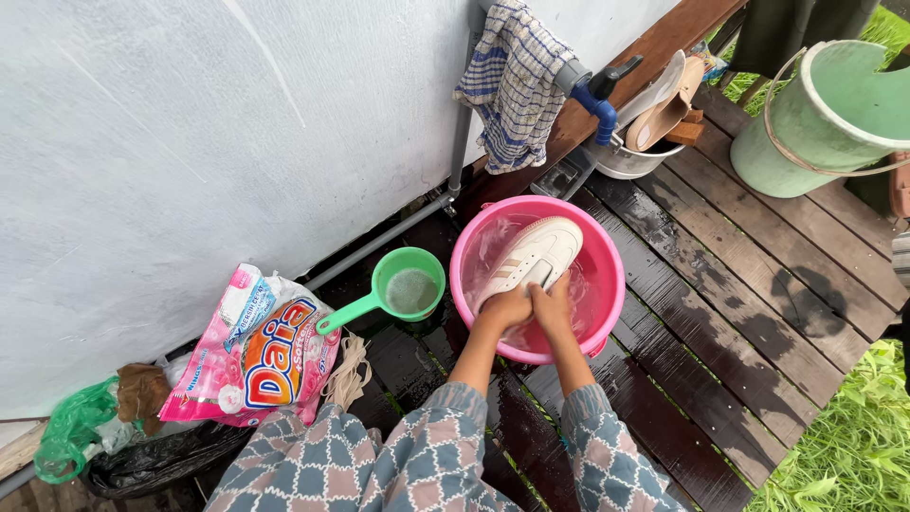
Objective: The person washes a pair of white sneakers by hand in a bucket of water. They use a plastic scoop to add soapy water and a brush to scrub the soles and upper material of the shoes.
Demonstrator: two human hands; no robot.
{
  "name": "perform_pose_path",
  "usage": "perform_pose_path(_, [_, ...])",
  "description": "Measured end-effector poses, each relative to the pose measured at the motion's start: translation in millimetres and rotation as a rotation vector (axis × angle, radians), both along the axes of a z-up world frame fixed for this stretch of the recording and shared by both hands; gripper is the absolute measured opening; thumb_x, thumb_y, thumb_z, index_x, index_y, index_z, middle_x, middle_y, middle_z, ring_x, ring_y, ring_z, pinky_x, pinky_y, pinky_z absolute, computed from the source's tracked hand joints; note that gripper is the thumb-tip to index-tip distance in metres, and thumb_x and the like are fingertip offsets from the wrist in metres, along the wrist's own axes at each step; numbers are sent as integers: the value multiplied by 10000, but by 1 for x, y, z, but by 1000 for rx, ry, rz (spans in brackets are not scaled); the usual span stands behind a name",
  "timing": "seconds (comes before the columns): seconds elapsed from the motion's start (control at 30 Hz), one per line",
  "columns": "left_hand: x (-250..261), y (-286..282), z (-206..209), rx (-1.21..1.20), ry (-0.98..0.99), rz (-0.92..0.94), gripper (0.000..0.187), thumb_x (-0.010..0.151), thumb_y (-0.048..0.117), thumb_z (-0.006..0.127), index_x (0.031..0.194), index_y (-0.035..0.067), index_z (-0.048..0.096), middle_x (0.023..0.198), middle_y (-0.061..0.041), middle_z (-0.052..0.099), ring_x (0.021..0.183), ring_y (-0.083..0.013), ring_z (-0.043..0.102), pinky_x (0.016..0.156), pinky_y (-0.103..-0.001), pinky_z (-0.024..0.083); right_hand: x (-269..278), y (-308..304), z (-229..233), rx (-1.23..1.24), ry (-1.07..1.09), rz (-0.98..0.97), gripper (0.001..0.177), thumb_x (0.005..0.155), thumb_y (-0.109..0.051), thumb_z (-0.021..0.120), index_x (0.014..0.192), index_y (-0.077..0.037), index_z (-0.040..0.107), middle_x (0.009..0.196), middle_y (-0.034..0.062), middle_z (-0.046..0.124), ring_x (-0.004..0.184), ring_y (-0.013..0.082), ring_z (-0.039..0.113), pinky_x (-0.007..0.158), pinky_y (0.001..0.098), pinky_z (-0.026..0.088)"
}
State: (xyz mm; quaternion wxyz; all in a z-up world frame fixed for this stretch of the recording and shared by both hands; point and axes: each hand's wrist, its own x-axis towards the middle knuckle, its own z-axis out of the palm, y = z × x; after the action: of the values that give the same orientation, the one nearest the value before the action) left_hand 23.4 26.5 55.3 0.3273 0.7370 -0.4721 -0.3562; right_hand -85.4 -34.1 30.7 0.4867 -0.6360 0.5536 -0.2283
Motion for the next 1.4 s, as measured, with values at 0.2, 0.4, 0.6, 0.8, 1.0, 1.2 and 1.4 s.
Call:
perform_pose_path(0.2, [-12,28,62,-70,-96,68,425,944,243,549,1302,23,610,1264,-296,655,1186,-446,622,1047,-520,460,1,38,67,-293,-3,-158,654,988,-109,576,1603,-89,355,1329,239,695,1145,329,724,951,387,533])
perform_pose_path(0.4, [-19,42,68,-890,-391,5,382,1010,196,565,1324,-21,569,1311,-291,613,1241,-500,557,1109,-553,401,-7,65,120,-921,-273,-127,650,1023,52,478,1610,57,199,1414,338,573,1249,386,648,993,413,523])
perform_pose_path(0.6, [-20,18,14,-581,370,-103,655,1011,239,538,1540,-82,322,1543,-347,343,1435,-485,305,1134,-525,272,-14,48,120,-781,-174,-102,670,961,90,473,1593,2,268,1280,320,672,1073,372,725,854,428,565])
perform_pose_path(0.8, [6,16,26,375,140,41,682,1088,568,498,1176,-79,696,1081,-307,690,1069,-394,702,973,-454,539,0,23,93,-377,422,112,685,927,-64,549,1575,-80,330,1007,319,714,944,469,702,843,533,534])
perform_pose_path(1.0, [-20,17,40,-32,-558,102,333,938,340,613,820,86,793,812,-160,746,774,-321,742,704,-480,577,0,-15,17,-283,626,230,375,925,-212,585,1195,27,483,1034,347,689,974,524,680,869,598,516])
perform_pose_path(1.2, [-22,26,46,-581,-678,224,215,974,289,690,867,102,694,841,-86,719,851,-265,722,812,-436,598,-2,-28,-31,-189,650,270,466,946,-254,537,1265,63,412,1055,354,689,1003,503,677,888,568,523])
perform_pose_path(1.4, [-16,11,86,-55,-474,321,582,733,265,811,1153,41,477,1160,-192,518,1007,-376,647,767,-448,590,-9,-42,-70,-210,499,361,644,936,-272,550,1424,59,291,1147,346,659,1081,472,658,928,516,520])
